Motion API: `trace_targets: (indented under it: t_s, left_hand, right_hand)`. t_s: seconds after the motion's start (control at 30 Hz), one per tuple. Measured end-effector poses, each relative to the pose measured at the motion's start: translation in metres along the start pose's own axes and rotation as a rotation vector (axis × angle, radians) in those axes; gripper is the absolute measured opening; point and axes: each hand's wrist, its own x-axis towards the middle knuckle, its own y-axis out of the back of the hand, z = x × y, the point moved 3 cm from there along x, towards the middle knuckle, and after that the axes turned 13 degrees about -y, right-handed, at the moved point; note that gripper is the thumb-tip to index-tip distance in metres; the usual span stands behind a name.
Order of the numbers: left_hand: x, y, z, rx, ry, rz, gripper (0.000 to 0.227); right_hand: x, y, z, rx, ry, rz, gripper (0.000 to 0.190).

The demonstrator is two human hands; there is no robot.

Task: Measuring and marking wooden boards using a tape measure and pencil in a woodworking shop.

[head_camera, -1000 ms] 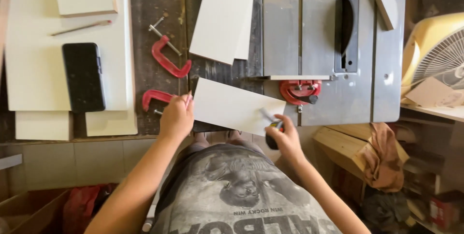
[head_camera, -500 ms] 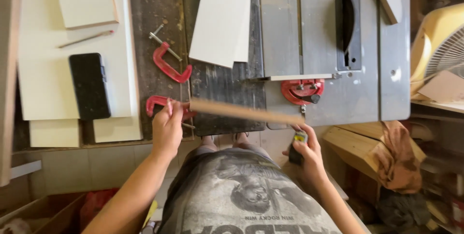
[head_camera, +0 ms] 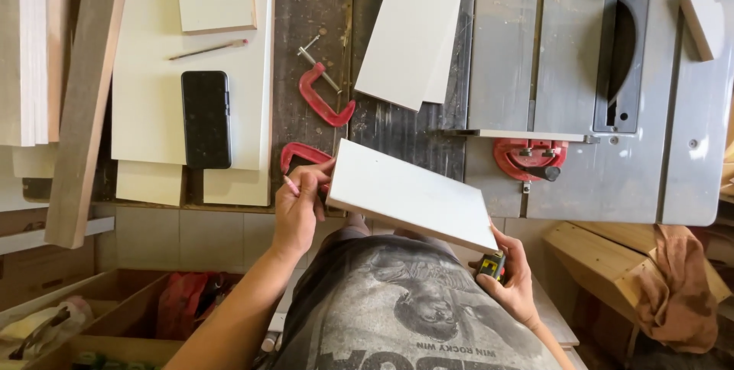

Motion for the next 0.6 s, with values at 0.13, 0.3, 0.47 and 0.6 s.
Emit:
trace_targets:
  t_s: [0.13, 0.3, 0.47, 0.6]
  left_hand:
    - [0.004, -0.008, 0.001, 0.17, -0.159, -0.086, 0.026]
    - [0.027, -0.039, -0.015, 0.427, -0.218, -0.196, 0.018]
    - [0.049, -0.067, -0.065, 0.575, -0.06, -0.203, 0.015]
    - [0.059, -0.063, -0.122, 0.797, 0.044, -0.262, 0.017]
  right_hand:
    - [-0.001, 0.001, -0.015, 0.071, -0.134, 0.117, 0.081]
    - [0.016, 0.018, -0.044, 0.0, -0.278, 0.247, 0.043]
    - [0.051, 0.028, -0.051, -0.057, -0.382, 0.432, 0.068]
    - [0.064, 0.021, -0.068, -0.228, -0.465, 0.36, 0.056]
